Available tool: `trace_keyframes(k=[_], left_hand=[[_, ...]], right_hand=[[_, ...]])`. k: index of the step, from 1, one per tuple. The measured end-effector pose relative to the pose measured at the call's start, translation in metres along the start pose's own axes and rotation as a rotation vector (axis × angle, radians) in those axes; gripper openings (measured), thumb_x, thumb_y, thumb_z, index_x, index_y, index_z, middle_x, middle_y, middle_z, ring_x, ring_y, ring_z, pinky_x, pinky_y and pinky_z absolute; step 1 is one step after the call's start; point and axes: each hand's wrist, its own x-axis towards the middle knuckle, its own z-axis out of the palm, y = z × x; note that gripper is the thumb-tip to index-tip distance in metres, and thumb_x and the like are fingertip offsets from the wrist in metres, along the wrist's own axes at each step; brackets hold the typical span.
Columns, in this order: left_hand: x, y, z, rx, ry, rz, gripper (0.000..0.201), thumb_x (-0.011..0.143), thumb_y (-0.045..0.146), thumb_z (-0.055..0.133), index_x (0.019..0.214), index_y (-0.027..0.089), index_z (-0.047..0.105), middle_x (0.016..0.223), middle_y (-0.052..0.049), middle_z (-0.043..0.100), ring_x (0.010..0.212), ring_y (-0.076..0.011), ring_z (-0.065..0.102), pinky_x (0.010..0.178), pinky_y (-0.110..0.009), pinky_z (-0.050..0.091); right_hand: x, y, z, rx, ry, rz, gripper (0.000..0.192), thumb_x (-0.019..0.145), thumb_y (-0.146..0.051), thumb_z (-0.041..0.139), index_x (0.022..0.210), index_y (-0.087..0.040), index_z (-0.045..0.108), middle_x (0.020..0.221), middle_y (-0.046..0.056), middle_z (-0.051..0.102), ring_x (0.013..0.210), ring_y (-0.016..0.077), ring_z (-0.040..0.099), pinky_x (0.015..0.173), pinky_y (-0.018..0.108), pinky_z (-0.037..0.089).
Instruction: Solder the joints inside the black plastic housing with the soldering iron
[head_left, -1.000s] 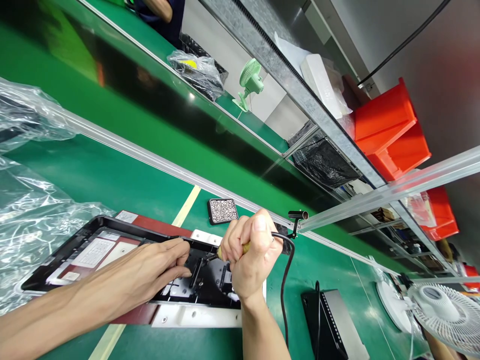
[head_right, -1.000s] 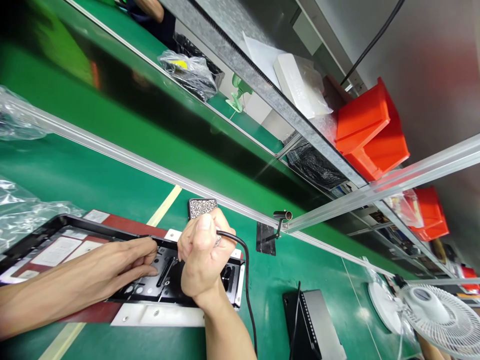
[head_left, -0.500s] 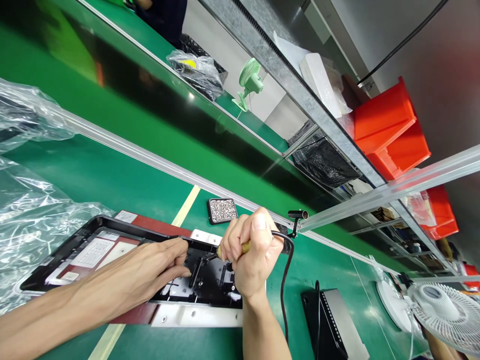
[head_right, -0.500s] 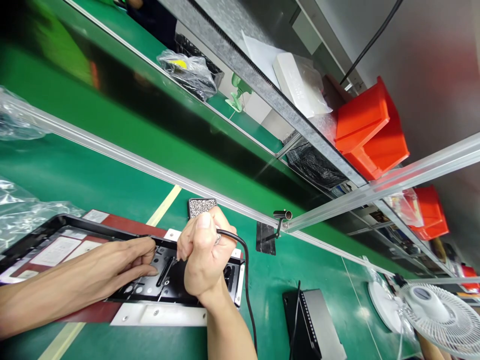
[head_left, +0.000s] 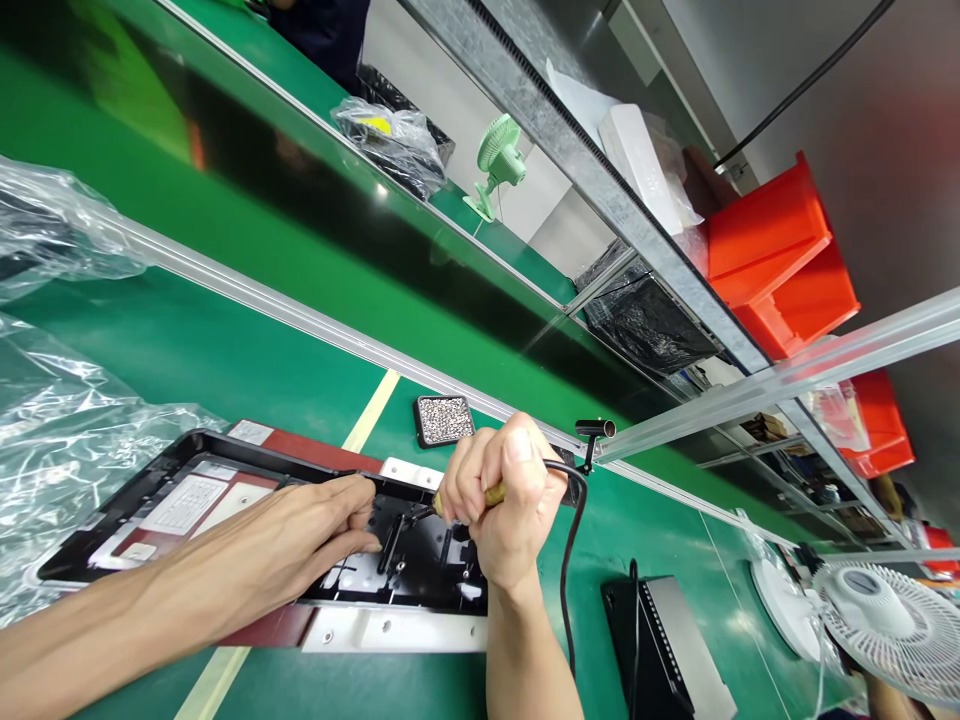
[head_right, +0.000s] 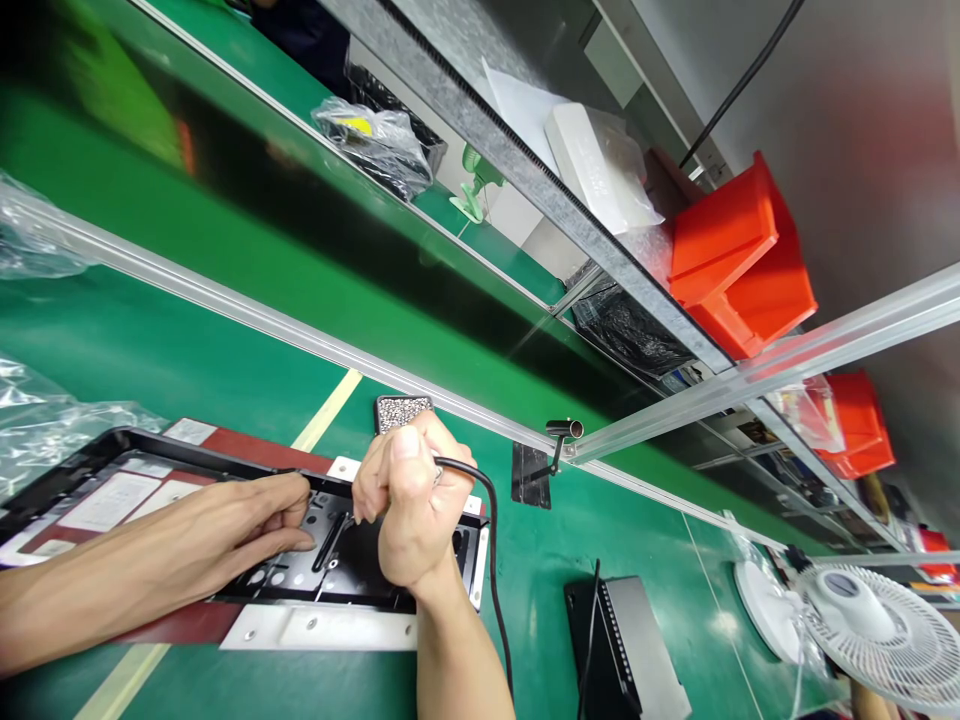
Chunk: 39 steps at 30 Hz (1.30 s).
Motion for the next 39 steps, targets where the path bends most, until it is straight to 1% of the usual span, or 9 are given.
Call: trace_keyframes(k=[5,10,12,15,19,25,29,33,39], left_hand=[[0.001,0.0,-0.001,-0.003,-0.031,-0.019,0.038,0.116,0.054,0.05,0.088,0.03,0.054,0.08,-0.003,0.07,0.062,-0.0234,0.064,0.063,-0.039,0.038],[-0.004,-0.015,0.011,0.004,-0.004,-0.035,0.04,0.12,0.056,0.052,0.09,0.03,0.055,0.08,-0.002,0.068,0.064,-0.0235,0.062,0.065,-0.04,0.036],[-0.005,-0.022,0.017,0.011,-0.002,-0.049,0.041,0.121,0.058,0.052,0.091,0.029,0.056,0.082,-0.001,0.068,0.066,-0.0234,0.062,0.067,-0.041,0.036],[-0.006,-0.026,0.021,0.005,-0.005,-0.054,0.043,0.122,0.06,0.051,0.093,0.029,0.056,0.085,-0.001,0.069,0.069,-0.0238,0.063,0.069,-0.041,0.036],[-0.005,-0.023,0.02,0.004,-0.003,-0.063,0.042,0.121,0.059,0.051,0.092,0.029,0.056,0.085,-0.002,0.071,0.07,-0.0239,0.064,0.07,-0.041,0.037],[-0.005,-0.022,0.018,0.004,-0.026,-0.067,0.044,0.121,0.062,0.046,0.093,0.029,0.054,0.088,-0.002,0.07,0.071,-0.0233,0.063,0.071,-0.042,0.036],[-0.002,-0.019,0.016,0.036,-0.078,-0.106,0.043,0.119,0.063,0.043,0.094,0.03,0.054,0.086,-0.003,0.069,0.071,-0.0251,0.062,0.071,-0.043,0.035],[-0.001,-0.012,0.011,0.029,-0.059,-0.114,0.041,0.117,0.063,0.043,0.094,0.03,0.055,0.085,-0.004,0.069,0.071,-0.0259,0.064,0.071,-0.042,0.036],[0.001,0.007,-0.002,0.05,-0.123,-0.146,0.041,0.111,0.063,0.041,0.092,0.03,0.055,0.085,-0.006,0.071,0.073,-0.0282,0.068,0.072,-0.042,0.039]], right_hand=[[0.001,0.0,-0.002,0.024,-0.011,-0.001,0.059,0.126,-0.048,0.071,0.075,-0.028,0.048,0.052,-0.01,0.042,0.042,0.0093,0.035,0.04,0.02,0.039],[0.007,-0.003,-0.006,0.098,-0.106,0.025,0.059,0.122,-0.045,0.076,0.074,-0.028,0.047,0.05,-0.01,0.043,0.039,0.0092,0.034,0.038,0.021,0.039],[0.009,-0.003,-0.007,0.102,-0.12,0.041,0.059,0.12,-0.049,0.079,0.074,-0.029,0.048,0.049,-0.01,0.043,0.037,0.0093,0.032,0.036,0.021,0.038],[0.009,-0.003,-0.006,0.063,-0.082,0.066,0.063,0.12,-0.059,0.08,0.074,-0.029,0.048,0.049,-0.01,0.042,0.038,0.0099,0.034,0.036,0.023,0.039],[0.006,-0.003,-0.004,0.032,-0.029,0.057,0.064,0.122,-0.059,0.08,0.075,-0.028,0.049,0.052,-0.009,0.044,0.041,0.0103,0.039,0.039,0.023,0.042],[0.004,-0.002,-0.004,0.087,-0.082,0.028,0.057,0.123,-0.046,0.08,0.077,-0.027,0.052,0.054,-0.009,0.048,0.043,0.0092,0.041,0.043,0.021,0.044],[0.006,-0.001,-0.004,0.087,-0.054,0.006,0.057,0.125,-0.043,0.077,0.076,-0.026,0.053,0.054,-0.009,0.048,0.043,0.0093,0.041,0.043,0.021,0.046],[0.005,-0.002,-0.002,0.078,-0.008,-0.003,0.057,0.127,-0.04,0.075,0.076,-0.026,0.053,0.054,-0.009,0.048,0.043,0.0091,0.041,0.043,0.02,0.046],[0.002,-0.003,0.002,0.007,0.055,-0.007,0.058,0.127,-0.041,0.076,0.076,-0.026,0.053,0.055,-0.008,0.051,0.043,0.0092,0.045,0.044,0.021,0.048]])
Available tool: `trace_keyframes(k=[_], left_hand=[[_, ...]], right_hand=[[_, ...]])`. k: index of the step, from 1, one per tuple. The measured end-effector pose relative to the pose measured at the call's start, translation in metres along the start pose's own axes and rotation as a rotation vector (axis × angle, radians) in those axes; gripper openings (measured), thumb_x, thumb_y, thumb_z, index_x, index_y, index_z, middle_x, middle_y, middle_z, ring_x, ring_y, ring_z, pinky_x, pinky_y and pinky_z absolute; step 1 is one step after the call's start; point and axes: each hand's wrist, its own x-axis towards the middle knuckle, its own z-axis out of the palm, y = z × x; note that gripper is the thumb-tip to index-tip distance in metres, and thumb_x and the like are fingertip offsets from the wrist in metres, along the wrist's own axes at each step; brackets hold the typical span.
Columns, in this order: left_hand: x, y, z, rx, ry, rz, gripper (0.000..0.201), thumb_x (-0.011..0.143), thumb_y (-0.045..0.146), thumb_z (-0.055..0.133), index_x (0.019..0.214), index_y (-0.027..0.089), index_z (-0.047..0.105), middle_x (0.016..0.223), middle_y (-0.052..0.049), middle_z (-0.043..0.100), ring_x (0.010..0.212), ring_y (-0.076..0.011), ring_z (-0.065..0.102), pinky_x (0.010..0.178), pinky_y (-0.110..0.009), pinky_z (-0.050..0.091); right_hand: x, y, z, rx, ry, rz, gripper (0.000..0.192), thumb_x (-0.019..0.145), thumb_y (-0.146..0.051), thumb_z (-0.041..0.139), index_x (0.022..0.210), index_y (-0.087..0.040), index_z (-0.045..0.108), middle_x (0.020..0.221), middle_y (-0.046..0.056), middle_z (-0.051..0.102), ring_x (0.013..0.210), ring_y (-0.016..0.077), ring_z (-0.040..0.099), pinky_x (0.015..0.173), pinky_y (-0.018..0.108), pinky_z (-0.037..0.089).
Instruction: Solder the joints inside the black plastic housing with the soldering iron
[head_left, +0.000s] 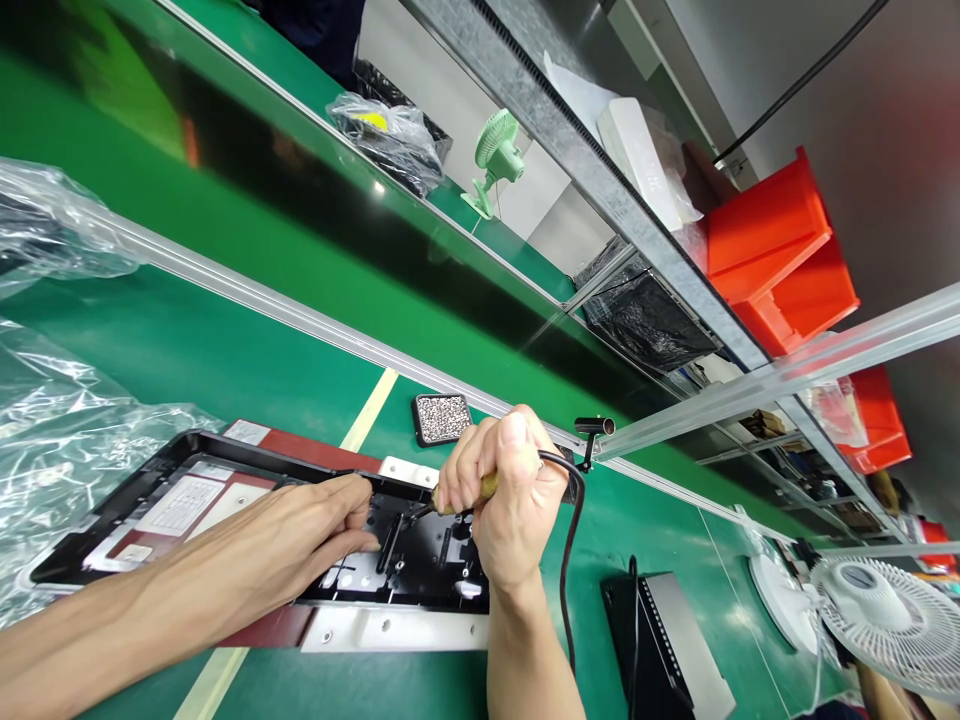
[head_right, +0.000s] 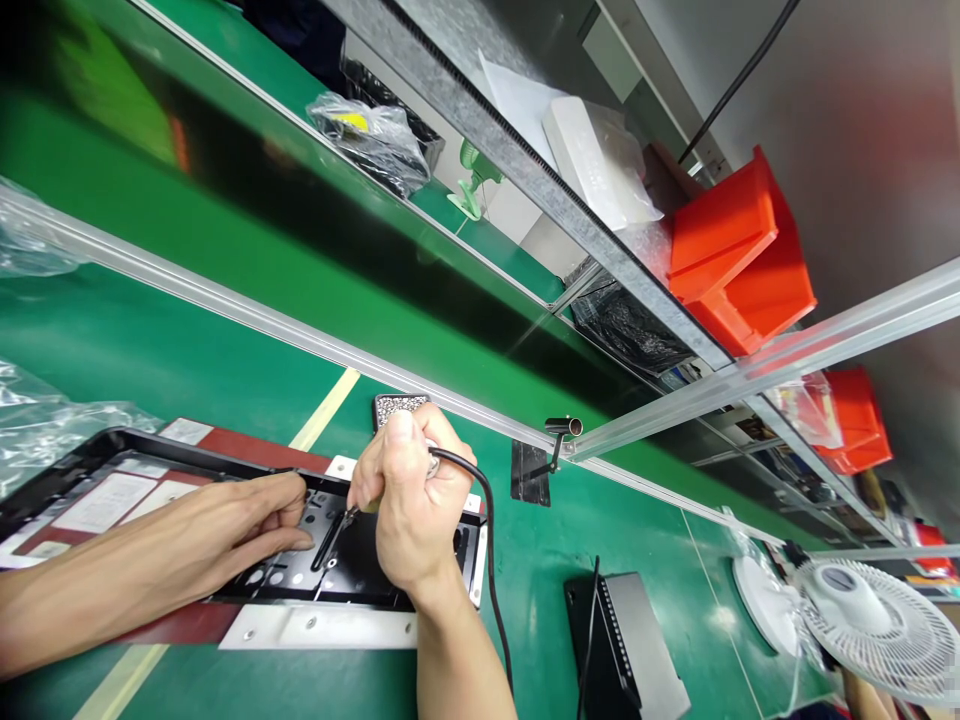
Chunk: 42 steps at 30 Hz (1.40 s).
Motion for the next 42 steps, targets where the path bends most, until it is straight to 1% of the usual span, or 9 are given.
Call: trace_keyframes(k=[10,13,16,20,24,27,32,37,42], left_hand=[[-0.001,-0.006,0.002,0.023,0.012,0.024,0.042,0.114,0.063,0.039,0.092,0.031,0.052,0.085,-0.006,0.07,0.072,-0.0275,0.068,0.072,-0.042,0.038],[0.0,-0.006,0.002,0.028,0.001,0.027,0.04,0.115,0.061,0.038,0.094,0.03,0.053,0.086,-0.006,0.071,0.073,-0.0278,0.069,0.071,-0.042,0.037],[0.0,-0.005,0.001,0.022,0.013,0.032,0.039,0.115,0.059,0.039,0.094,0.03,0.055,0.084,-0.006,0.07,0.07,-0.0272,0.068,0.07,-0.042,0.036],[0.0,-0.001,-0.001,0.0,0.037,0.059,0.037,0.115,0.056,0.044,0.091,0.03,0.054,0.083,-0.005,0.069,0.066,-0.026,0.065,0.067,-0.041,0.037],[-0.001,0.0,-0.003,-0.01,0.049,0.071,0.038,0.115,0.057,0.044,0.089,0.03,0.053,0.082,-0.005,0.071,0.064,-0.0258,0.065,0.066,-0.041,0.036],[-0.001,-0.007,0.004,-0.027,0.069,0.076,0.04,0.116,0.058,0.047,0.089,0.029,0.055,0.082,-0.005,0.071,0.065,-0.0254,0.066,0.066,-0.041,0.037],[-0.001,-0.02,0.018,-0.017,0.14,0.074,0.042,0.119,0.06,0.047,0.09,0.03,0.055,0.081,-0.003,0.068,0.065,-0.0249,0.063,0.067,-0.041,0.035],[-0.002,-0.007,0.005,-0.009,0.033,0.033,0.041,0.115,0.061,0.043,0.091,0.03,0.055,0.086,-0.005,0.07,0.067,-0.0247,0.064,0.068,-0.04,0.036],[-0.002,-0.001,-0.001,0.014,0.001,0.0,0.042,0.113,0.064,0.04,0.092,0.03,0.053,0.086,-0.006,0.069,0.071,-0.0264,0.066,0.071,-0.041,0.037]], right_hand=[[-0.005,0.001,0.003,-0.065,0.071,-0.003,0.059,0.124,-0.049,0.086,0.079,-0.026,0.055,0.057,-0.009,0.054,0.043,0.0093,0.049,0.046,0.021,0.052],[-0.005,0.001,0.003,-0.09,0.072,-0.007,0.057,0.123,-0.049,0.087,0.08,-0.026,0.056,0.057,-0.009,0.055,0.044,0.0094,0.051,0.048,0.021,0.053],[-0.005,0.001,0.002,-0.093,0.043,-0.001,0.055,0.123,-0.048,0.086,0.082,-0.026,0.056,0.058,-0.009,0.055,0.045,0.0099,0.051,0.048,0.022,0.052],[-0.004,-0.001,-0.001,-0.098,0.013,0.037,0.059,0.124,-0.054,0.081,0.08,-0.028,0.051,0.057,-0.009,0.052,0.045,0.0108,0.047,0.046,0.024,0.05],[-0.003,0.0,-0.007,-0.025,-0.083,0.034,0.057,0.127,-0.047,0.077,0.081,-0.029,0.049,0.056,-0.009,0.049,0.044,0.0113,0.045,0.045,0.024,0.048],[-0.003,0.001,-0.009,0.041,-0.131,0.017,0.057,0.128,-0.041,0.075,0.081,-0.029,0.047,0.056,-0.01,0.048,0.043,0.0105,0.042,0.043,0.023,0.045],[-0.003,0.0,-0.009,0.042,-0.104,0.006,0.056,0.129,-0.039,0.073,0.08,-0.028,0.047,0.056,-0.009,0.048,0.043,0.01,0.042,0.043,0.023,0.045],[-0.003,0.002,-0.011,0.053,-0.187,-0.012,0.054,0.129,-0.038,0.069,0.081,-0.028,0.047,0.055,-0.009,0.047,0.043,0.0098,0.039,0.043,0.022,0.044],[0.001,-0.005,-0.007,0.003,-0.098,0.021,0.061,0.125,-0.05,0.078,0.077,-0.029,0.047,0.052,-0.01,0.046,0.04,0.0105,0.04,0.04,0.023,0.045]])
